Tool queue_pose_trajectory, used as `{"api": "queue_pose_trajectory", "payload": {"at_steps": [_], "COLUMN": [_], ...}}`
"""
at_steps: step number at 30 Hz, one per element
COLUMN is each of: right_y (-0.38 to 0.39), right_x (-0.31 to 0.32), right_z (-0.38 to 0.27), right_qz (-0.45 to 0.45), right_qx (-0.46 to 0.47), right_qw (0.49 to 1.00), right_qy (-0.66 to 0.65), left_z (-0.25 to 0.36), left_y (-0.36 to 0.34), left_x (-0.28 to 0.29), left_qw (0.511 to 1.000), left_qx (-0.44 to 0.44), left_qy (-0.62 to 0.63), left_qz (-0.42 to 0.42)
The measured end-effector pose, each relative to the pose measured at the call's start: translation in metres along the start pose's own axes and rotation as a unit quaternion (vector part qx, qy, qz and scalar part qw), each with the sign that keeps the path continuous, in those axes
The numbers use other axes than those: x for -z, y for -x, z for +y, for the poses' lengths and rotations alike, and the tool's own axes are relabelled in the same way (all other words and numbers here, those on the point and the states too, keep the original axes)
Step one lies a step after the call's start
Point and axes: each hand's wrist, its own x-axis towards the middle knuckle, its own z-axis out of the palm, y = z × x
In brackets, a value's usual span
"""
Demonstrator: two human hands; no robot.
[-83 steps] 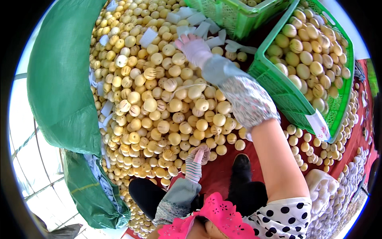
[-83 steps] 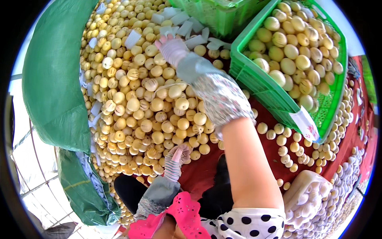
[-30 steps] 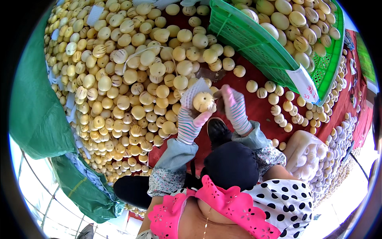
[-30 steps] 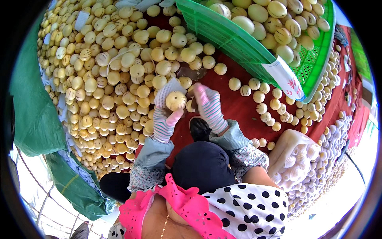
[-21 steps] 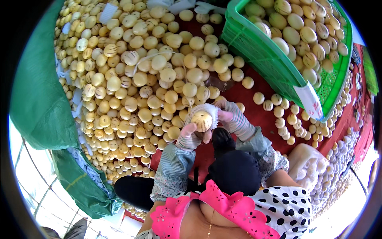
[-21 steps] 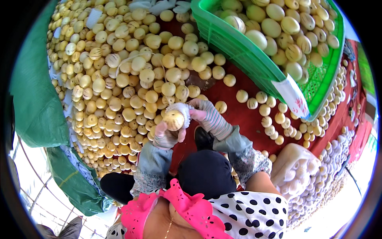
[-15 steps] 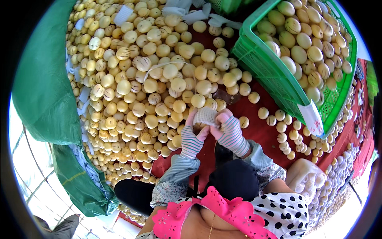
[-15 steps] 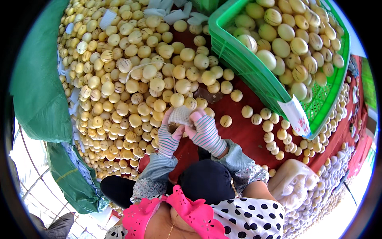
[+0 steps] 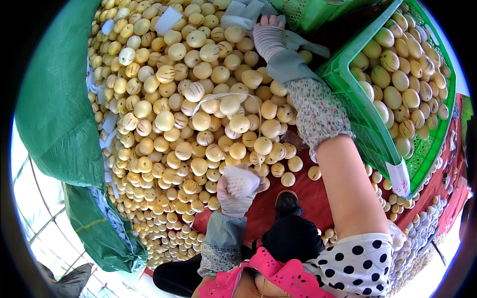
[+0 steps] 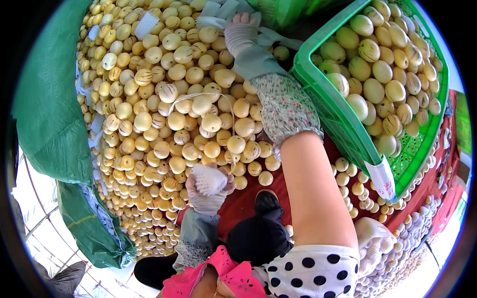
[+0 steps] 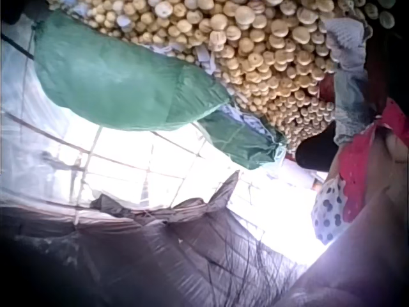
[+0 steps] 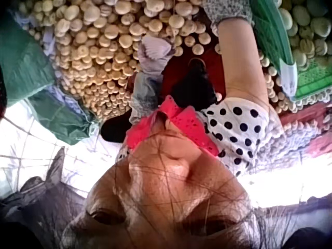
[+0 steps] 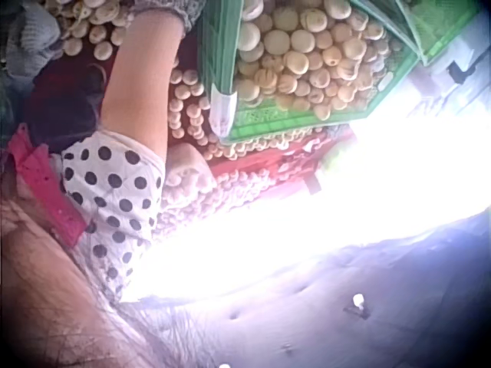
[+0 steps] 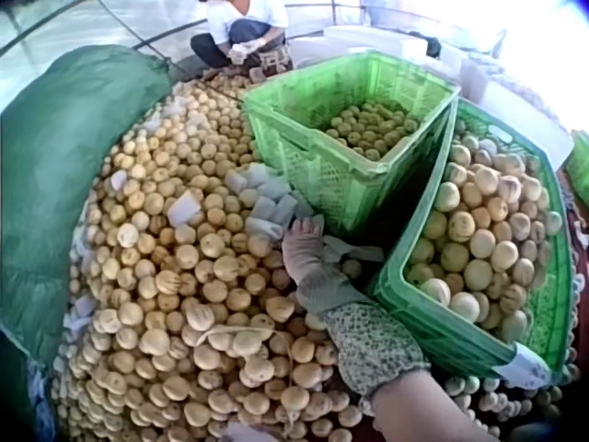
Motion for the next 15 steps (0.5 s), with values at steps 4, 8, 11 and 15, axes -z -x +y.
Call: {"api": "queue_pose_trajectory", "payload": {"at_steps": [4, 8, 11, 15], "right_y": [0.036, 0.160, 0.240, 0.293], "right_x": [0.037, 0.116, 0.154, 0.193], "right_z": [-0.019, -0.015, -0.004, -0.007], "right_qz": [-0.057, -0.144, -0.345, -0.471], "right_qx": [0.048, -0.067, -0.061, -0.100], "right_qw": [0.988, 0.807, 0.629, 0.489], "right_qy": [-0.137, -0.569, -0.694, -0.727], "left_z": [-0.001, 0.005, 0.010, -0.001], "left_y": [0.014, 0.015, 0.011, 0.021], "left_x": [0.037, 0.058, 0.060, 0.020], "left_qw": [0.997, 0.991, 0.994, 0.984], "left_qx": [-0.042, -0.060, -0.038, 0.018], "left_qy": [0.065, -0.073, -0.103, -0.159], "left_qz": [0.009, 0.093, -0.004, -0.076]}}
